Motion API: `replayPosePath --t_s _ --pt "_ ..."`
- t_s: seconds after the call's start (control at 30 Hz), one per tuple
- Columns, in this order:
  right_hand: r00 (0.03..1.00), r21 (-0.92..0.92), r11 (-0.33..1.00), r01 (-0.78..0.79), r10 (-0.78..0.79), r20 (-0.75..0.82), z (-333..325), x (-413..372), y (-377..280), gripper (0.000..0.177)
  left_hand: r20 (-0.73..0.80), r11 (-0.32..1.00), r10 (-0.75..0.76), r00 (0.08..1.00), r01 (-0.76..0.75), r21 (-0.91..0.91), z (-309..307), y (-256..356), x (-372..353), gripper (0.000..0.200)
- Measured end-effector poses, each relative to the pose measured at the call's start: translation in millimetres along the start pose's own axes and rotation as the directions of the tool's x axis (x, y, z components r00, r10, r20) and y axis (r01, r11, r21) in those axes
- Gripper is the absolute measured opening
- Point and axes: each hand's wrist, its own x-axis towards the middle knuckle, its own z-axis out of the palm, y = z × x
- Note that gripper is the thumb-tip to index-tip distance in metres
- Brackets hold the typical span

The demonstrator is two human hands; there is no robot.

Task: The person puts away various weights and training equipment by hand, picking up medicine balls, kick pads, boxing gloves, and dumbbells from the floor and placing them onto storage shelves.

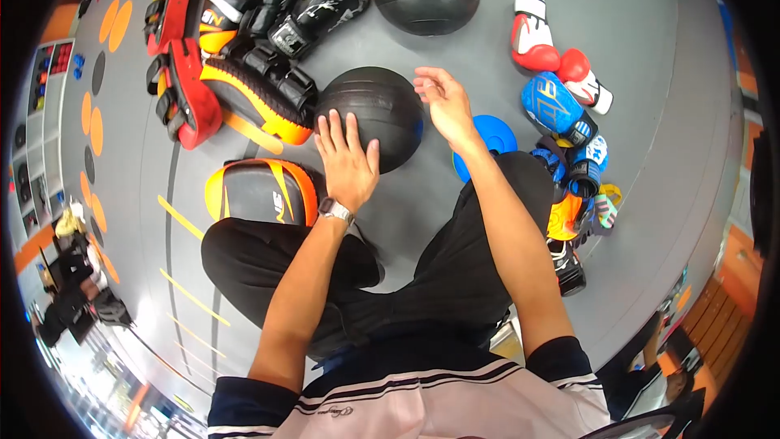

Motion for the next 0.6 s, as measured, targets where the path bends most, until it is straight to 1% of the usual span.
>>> replayPosePath --t_s 0.07,0.1,0.13,0.17,0.2,0.23,0.27,0.3,0.33,0.37,0.4,0.43,0.47,0.53,0.57,0.6 --pt "0.998 -0.142 0.989 0.046 -0.039 0.053 16 8 8 0.031 0.04 1.0 -0.013 0.999 0.013 0.005 -6 6 -24 0.065" --pt "0.987 -0.238 0.96 0.149 -0.131 0.088 25 9 11 0.034 0.06 1.0 -0.021 0.998 0.022 -0.005 -7 11 -39 0.067" --pt "0.967 -0.324 0.912 0.251 -0.219 0.132 34 9 13 0.037 0.091 1.0 -0.007 0.996 0.005 0.027 -13 17 -53 0.067" --pt "0.936 -0.401 0.846 0.352 -0.304 0.179 43 10 17 0.041 0.114 1.0 -0.017 0.993 0.019 -0.017 -15 20 -63 0.067" --pt "0.916 -0.514 0.769 0.38 -0.236 0.325 54 9 35 0.056 0.136 0.998 -0.022 0.99 0.031 -0.062 -16 22 -70 0.068" --pt "0.912 -0.643 0.665 0.381 -0.155 0.38 62 -4 25 0.059 0.066 0.996 -0.05 0.997 0.054 -0.072 -20 26 -69 0.052" --pt "0.907 -0.752 0.536 0.384 -0.067 0.415 69 -18 15 0.063 0.091 0.973 -0.158 0.983 0.171 -0.153 -27 21 -66 0.047" --pt "0.88 -0.715 0.542 0.441 -0.104 0.464 70 -17 26 0.067 0.123 0.929 -0.264 0.957 0.287 -0.233 -34 13 -60 0.043" --pt "0.856 -0.725 0.484 0.49 -0.113 0.504 72 -22 21 0.068 0.16 0.865 -0.364 0.917 0.397 -0.308 -37 1 -52 0.04" --pt "0.836 -0.734 0.427 0.529 -0.116 0.536 72 -37 18 0.068 0.038 0.771 -0.498 0.866 0.463 -0.438 -24 -18 -46 0.037" --pt "0.818 -0.743 0.365 0.561 -0.112 0.564 67 -54 15 0.069 -0.057 0.658 -0.627 0.777 0.49 -0.572 -10 -37 -38 0.035" --pt "0.781 -0.734 0.278 0.62 -0.127 0.612 65 -72 13 0.071 -0.024 0.646 -0.639 0.769 0.519 -0.56 -10 -56 -28 0.038" --pt "0.741 -0.719 0.2 0.666 -0.068 0.667 63 -90 3 0.068 0.012 0.632 -0.65 0.76 0.549 -0.547 -10 -70 -23 0.041" --pt "0.644 -0.646 0.037 0.763 0.056 0.763 59 -118 -9 0.067 0.201 0.595 -0.574 0.793 0.574 -0.563 10 -81 -29 0.042" --pt "0.585 -0.584 -0.033 0.811 0.037 0.81 55 -126 -6 0.065 0.292 0.577 -0.526 0.799 0.587 -0.567 22 -84 -37 0.043" --pt "0.521 -0.516 -0.102 0.85 0.018 0.854 51 -132 -3 0.063 0.285 0.616 -0.535 0.795 0.598 -0.513 29 -78 -47 0.045"
